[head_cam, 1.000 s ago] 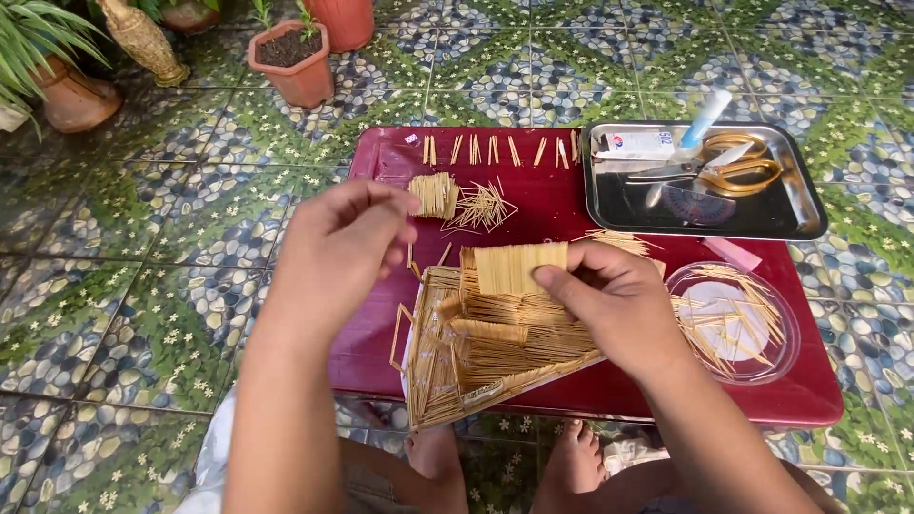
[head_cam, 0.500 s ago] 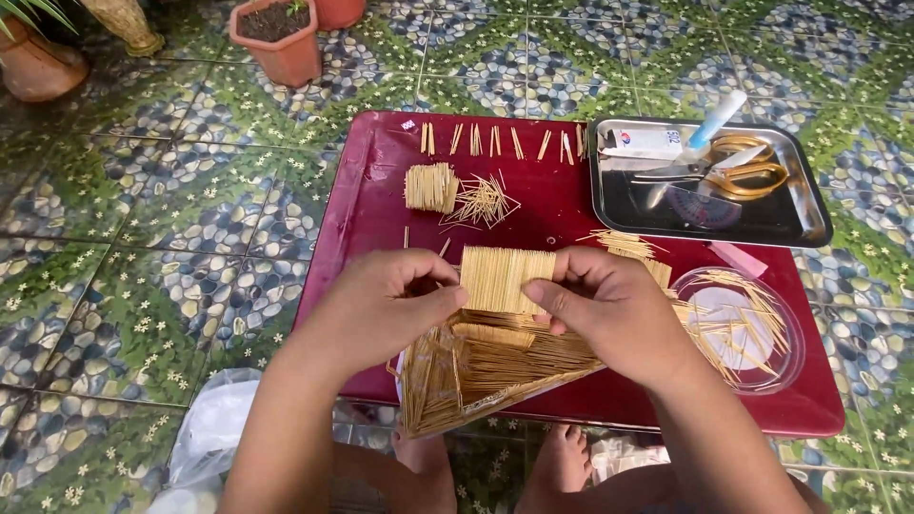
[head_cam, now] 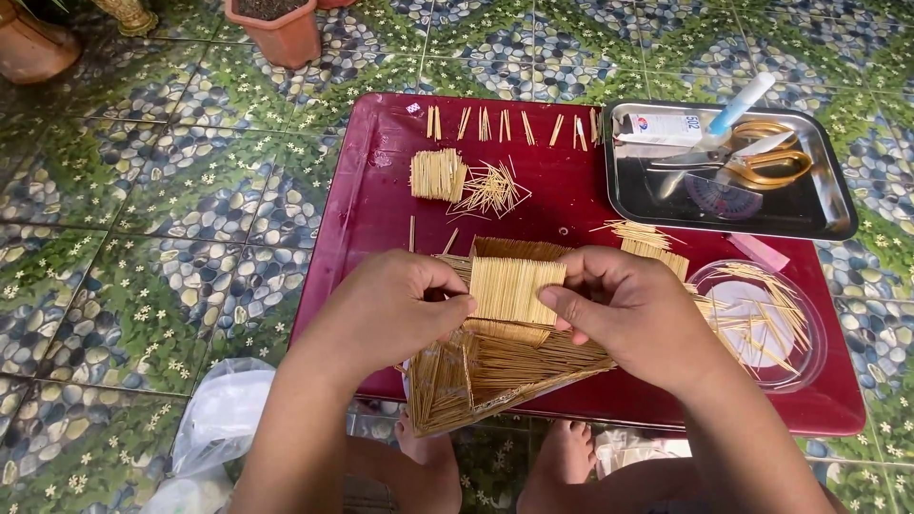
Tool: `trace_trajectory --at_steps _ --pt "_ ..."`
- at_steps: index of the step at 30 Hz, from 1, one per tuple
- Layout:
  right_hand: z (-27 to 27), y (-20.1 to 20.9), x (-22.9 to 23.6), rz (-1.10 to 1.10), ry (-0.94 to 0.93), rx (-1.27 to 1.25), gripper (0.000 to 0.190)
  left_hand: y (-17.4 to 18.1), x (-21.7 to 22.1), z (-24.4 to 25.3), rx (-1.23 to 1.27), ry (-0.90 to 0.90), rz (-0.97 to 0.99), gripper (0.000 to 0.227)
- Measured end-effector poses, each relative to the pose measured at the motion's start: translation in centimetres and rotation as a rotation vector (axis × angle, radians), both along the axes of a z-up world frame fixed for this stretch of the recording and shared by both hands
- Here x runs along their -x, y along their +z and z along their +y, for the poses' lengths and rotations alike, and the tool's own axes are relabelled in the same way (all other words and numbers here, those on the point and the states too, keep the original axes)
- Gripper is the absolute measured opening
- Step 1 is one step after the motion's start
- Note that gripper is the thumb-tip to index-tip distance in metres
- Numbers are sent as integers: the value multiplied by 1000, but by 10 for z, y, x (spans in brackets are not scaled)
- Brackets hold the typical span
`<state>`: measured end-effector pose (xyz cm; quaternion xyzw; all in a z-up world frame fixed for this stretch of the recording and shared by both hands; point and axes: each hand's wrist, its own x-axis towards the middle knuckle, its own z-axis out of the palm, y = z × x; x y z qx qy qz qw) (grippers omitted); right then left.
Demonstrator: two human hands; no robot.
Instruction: Assembling a model structure using toothpicks, glue, and tape.
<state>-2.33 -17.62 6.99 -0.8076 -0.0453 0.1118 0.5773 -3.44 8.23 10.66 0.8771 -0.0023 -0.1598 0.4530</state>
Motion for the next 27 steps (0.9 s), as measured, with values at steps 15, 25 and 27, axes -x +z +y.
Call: trace_trajectory --at_steps 15,25,27 --pt "4 5 1 59 4 53 32 4 2 -2 -85 -12 53 23" --pt "5 4 0 49 9 46 39 3 1 -2 -105 -42 36 23" --pt "5 4 0 45 14 43 40 2 2 -2 -106 -49 41 23"
